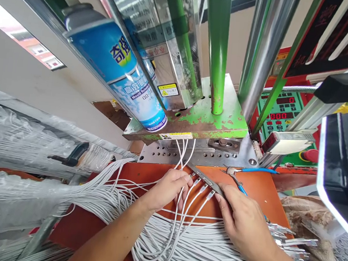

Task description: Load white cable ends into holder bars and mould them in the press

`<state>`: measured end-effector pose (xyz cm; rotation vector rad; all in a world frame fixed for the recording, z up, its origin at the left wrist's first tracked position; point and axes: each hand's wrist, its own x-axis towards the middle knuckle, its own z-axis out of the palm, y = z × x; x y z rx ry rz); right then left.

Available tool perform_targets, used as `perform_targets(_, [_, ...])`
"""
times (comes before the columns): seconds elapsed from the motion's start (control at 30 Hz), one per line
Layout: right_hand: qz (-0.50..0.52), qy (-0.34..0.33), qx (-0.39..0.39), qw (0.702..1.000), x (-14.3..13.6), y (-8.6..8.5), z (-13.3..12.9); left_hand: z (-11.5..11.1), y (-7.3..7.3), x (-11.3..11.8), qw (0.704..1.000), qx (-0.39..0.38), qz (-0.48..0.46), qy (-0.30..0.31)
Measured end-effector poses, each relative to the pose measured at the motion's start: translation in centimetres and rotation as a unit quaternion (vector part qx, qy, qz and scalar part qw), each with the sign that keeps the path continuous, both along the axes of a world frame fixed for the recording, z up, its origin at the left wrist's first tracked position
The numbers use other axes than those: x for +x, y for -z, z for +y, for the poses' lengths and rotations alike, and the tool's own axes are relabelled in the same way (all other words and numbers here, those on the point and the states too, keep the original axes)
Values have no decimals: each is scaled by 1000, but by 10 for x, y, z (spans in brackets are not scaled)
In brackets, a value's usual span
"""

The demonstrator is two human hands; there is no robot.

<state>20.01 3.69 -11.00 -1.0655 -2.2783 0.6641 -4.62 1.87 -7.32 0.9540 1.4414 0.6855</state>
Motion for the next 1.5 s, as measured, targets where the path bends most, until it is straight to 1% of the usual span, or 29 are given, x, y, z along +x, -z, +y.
perform_targets(0.13, [0, -13, -19, 1000, 1, -2, 0, 3, 3, 0, 999, -6, 36, -11])
perform_targets(0.2, [-1, -28, -29, 999, 1, -4, -1, 5, 4, 1, 999, -13, 33, -22])
perform_targets(0.3, [1, -53, -8, 999, -1, -7, -2, 5, 5, 2, 999, -13, 28, -33])
perform_targets(0.4, [13, -56, 33, 998, -3, -9, -3, 5, 4, 3, 998, -6, 55, -21])
perform_targets(0.47, [22, -58, 44, 997, -3, -11, -4, 5, 3, 3, 998, -4, 68, -15])
perform_targets(0.6, [22, -78, 17, 997, 0, -12, -4, 6, 1, 5, 997, 0, 74, -9])
perform_targets(0.67, [18, -67, 10, 998, 1, -10, -3, 4, -2, 7, 996, 5, 87, 4])
perform_targets(0.7, [17, -54, 9, 998, 1, -8, -3, 1, -5, 8, 993, 25, 116, 8])
perform_targets(0.73, [15, -39, 10, 999, 0, -7, -3, -2, -9, 10, 984, 61, 165, 3])
perform_targets(0.77, [13, -28, 9, 999, -1, -5, -3, -7, -13, 12, 968, 110, 226, -11])
perform_targets(0.83, [9, -21, 7, 1000, -3, -3, -3, -20, -24, 17, 914, 225, 336, -38])
perform_targets(0.87, [6, -24, 5, 1000, -3, -2, -3, -27, -28, 19, 889, 271, 367, -32])
perform_targets(0.9, [5, -27, 3, 1000, -4, -1, -3, -34, -32, 23, 873, 303, 382, -5])
perform_targets(0.97, [4, -33, -3, 999, -4, -1, -3, -45, -34, 29, 849, 333, 401, 86])
perform_targets(1.0, [4, -34, -5, 999, -4, -2, -3, -48, -32, 32, 836, 336, 414, 126])
perform_targets(1.03, [4, -35, -7, 999, -4, -2, -4, -50, -28, 36, 826, 332, 429, 154])
perform_targets(1.07, [3, -35, -6, 999, -4, -2, -4, -51, -23, 39, 819, 325, 442, 168])
perform_targets(1.13, [-3, -31, 3, 1000, -5, -2, -3, -49, -12, 44, 817, 311, 453, 172])
perform_targets(1.2, [-14, -23, 16, 999, -6, -1, -1, -44, -6, 45, 829, 302, 439, 169])
perform_targets(1.23, [-23, -21, 20, 999, -7, 0, 0, -41, -6, 43, 840, 298, 423, 164])
perform_targets(1.3, [-41, -23, 19, 999, -9, -1, 2, -34, -12, 33, 876, 285, 366, 132])
perform_targets(1.33, [-47, -25, 16, 998, -10, -1, 2, -31, -17, 26, 899, 277, 327, 94])
perform_targets(1.37, [-51, -27, 12, 998, -11, -2, 3, -26, -22, 16, 918, 271, 286, 40])
perform_targets(1.4, [-51, -27, 8, 998, -12, -3, 3, -21, -27, 6, 932, 268, 243, -25])
perform_targets(1.43, [-48, -25, 6, 999, -12, -4, 2, -15, -31, -4, 938, 269, 199, -94])
perform_targets(1.5, [-36, -21, 5, 999, -12, -6, 2, 0, -34, -21, 932, 271, 111, -214])
